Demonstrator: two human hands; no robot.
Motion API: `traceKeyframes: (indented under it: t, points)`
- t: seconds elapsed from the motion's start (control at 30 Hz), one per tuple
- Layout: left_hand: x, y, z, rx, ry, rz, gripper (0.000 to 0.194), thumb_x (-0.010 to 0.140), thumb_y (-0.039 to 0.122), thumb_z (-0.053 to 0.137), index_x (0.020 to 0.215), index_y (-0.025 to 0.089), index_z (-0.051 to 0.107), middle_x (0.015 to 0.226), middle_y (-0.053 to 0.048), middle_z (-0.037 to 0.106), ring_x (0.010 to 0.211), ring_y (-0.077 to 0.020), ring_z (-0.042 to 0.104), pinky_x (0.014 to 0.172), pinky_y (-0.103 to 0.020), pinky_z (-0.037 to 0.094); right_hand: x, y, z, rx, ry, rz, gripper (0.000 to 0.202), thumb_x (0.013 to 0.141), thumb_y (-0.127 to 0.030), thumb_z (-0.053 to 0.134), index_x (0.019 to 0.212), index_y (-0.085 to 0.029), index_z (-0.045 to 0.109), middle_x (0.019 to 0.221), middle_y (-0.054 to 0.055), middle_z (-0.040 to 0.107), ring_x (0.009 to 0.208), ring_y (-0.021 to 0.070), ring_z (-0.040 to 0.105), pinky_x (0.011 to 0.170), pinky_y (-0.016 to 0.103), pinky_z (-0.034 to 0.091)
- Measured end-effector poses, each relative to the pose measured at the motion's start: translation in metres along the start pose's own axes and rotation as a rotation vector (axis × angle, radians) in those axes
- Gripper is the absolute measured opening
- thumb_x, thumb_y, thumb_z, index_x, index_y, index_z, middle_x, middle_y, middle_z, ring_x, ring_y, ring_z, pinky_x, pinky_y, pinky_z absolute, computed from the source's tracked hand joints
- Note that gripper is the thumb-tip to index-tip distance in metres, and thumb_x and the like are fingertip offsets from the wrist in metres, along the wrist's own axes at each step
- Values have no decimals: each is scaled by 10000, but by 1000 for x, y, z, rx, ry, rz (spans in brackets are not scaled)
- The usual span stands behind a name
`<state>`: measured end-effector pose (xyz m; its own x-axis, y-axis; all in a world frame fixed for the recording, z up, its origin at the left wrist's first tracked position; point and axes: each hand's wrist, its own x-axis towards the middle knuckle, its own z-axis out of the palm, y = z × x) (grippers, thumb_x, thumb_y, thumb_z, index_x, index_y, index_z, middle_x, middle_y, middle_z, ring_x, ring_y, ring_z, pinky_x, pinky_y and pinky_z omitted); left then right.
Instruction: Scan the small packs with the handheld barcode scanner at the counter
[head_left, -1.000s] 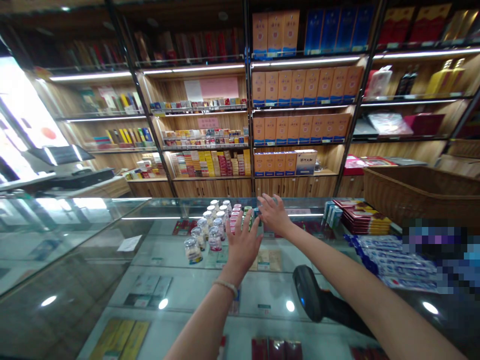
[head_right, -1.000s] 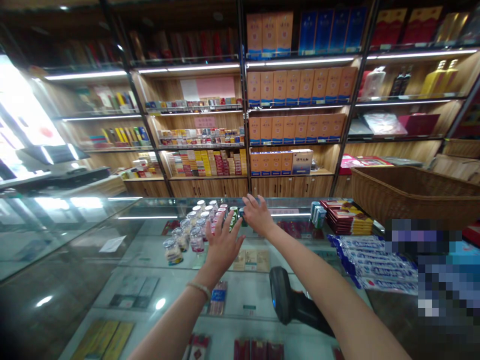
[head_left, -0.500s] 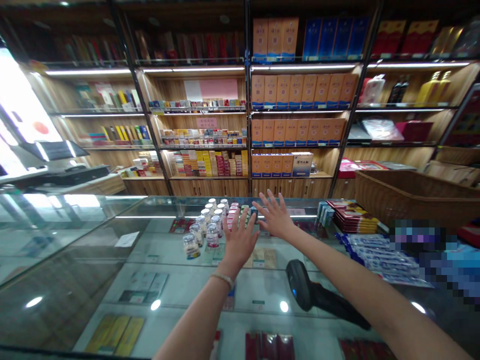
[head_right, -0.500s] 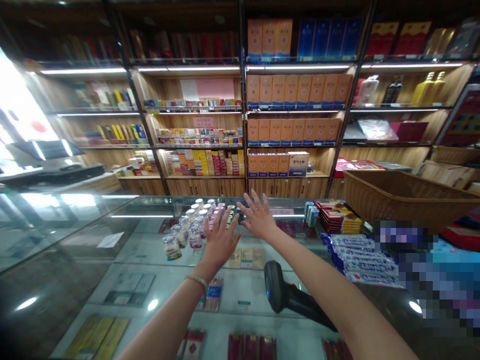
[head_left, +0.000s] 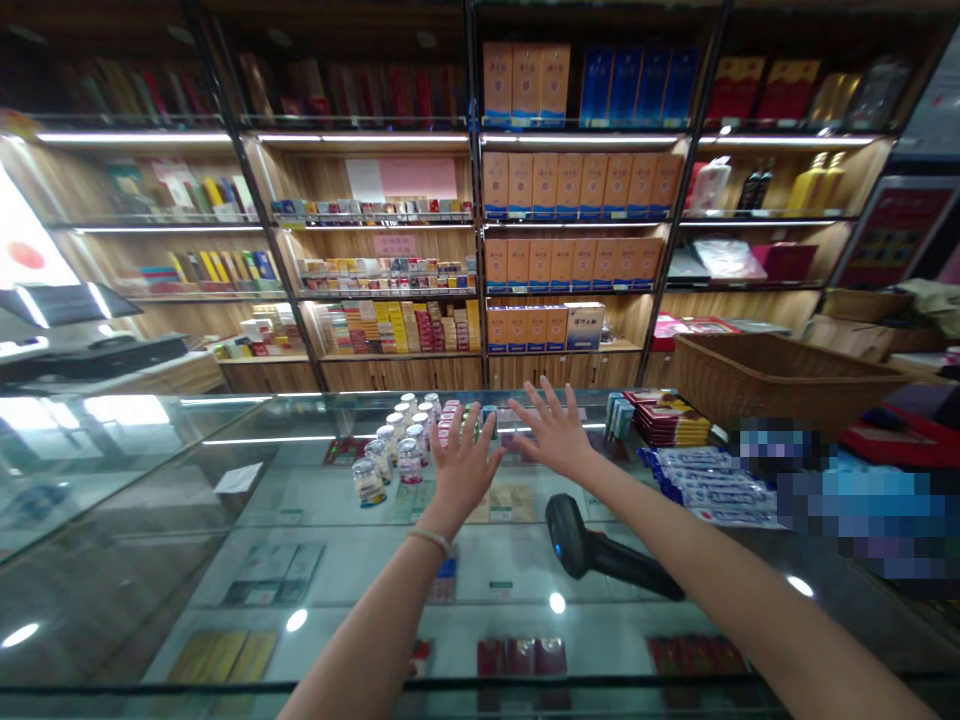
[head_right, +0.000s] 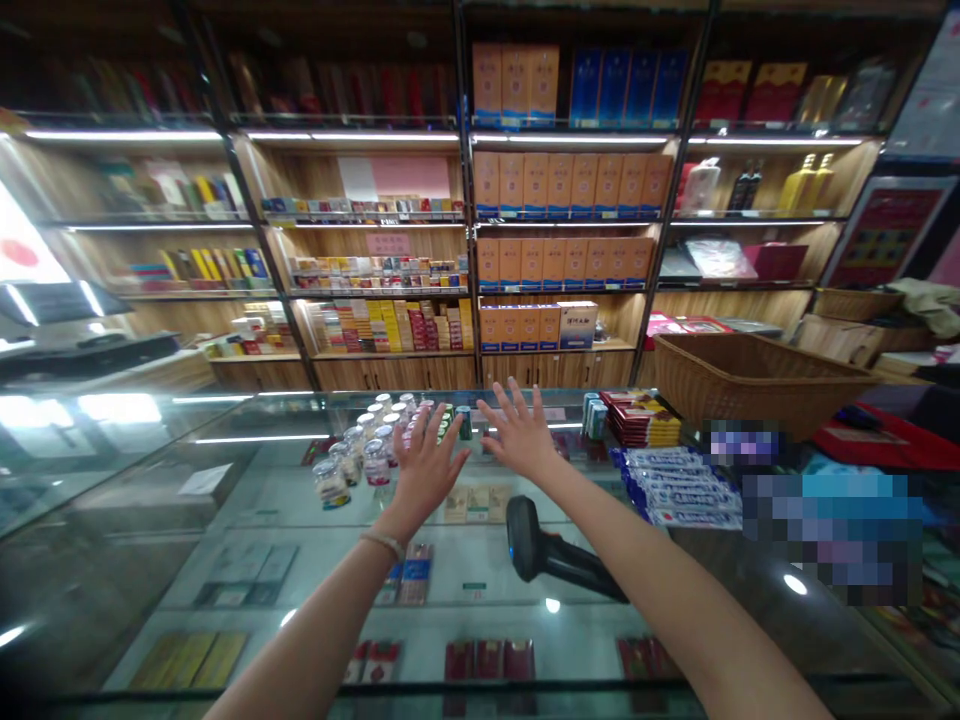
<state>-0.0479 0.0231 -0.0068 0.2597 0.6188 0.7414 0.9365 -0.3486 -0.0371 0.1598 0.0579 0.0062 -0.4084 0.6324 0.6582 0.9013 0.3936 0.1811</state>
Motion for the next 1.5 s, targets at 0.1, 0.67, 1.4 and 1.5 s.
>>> traceKeyframes:
  t: [0.1, 0.67, 1.4, 1.5]
  points:
    - [3, 5, -6, 1, 6, -2, 523, 986, 440, 519, 1488, 292, 525, 1632, -117, 400, 1540, -338, 287, 1251, -636, -19, -11, 7, -14, -6, -5, 34, 648, 965, -592, 538, 1551, -341, 420, 1683, 105, 291, 1564, 366, 169, 1226, 669, -8]
    - [31, 40, -27, 35, 31, 60, 505, 992, 453, 499, 1457, 266, 557, 1603, -145, 439, 1511, -350, 320, 1234, -647, 45, -45, 44, -59, -29, 8, 125, 614, 976, -578, 531, 1535, -342, 442, 1677, 112, 301, 1559, 359, 181, 1218, 678, 26]
    - [90, 157, 3, -60, -146, 82, 624, 977, 501, 511, 1553, 276, 430, 1653, -143, 349, 1534, -337, 270, 1235, -633, 136, -94, 139, -84, -111, -5, 301, 621, 964, -530, 566, 1541, -340, 436, 1680, 100, 295, 1551, 369, 186, 1211, 676, 44]
    - [99, 169, 12, -72, -172, 90, 629, 973, 507, 511, 1554, 283, 425, 1654, -134, 348, 1533, -333, 272, 1237, -631, 148, -95, 150, -78, -114, -19, 346, 634, 950, -528, 591, 1537, -341, 442, 1683, 113, 282, 1553, 375, 178, 1202, 680, 79]
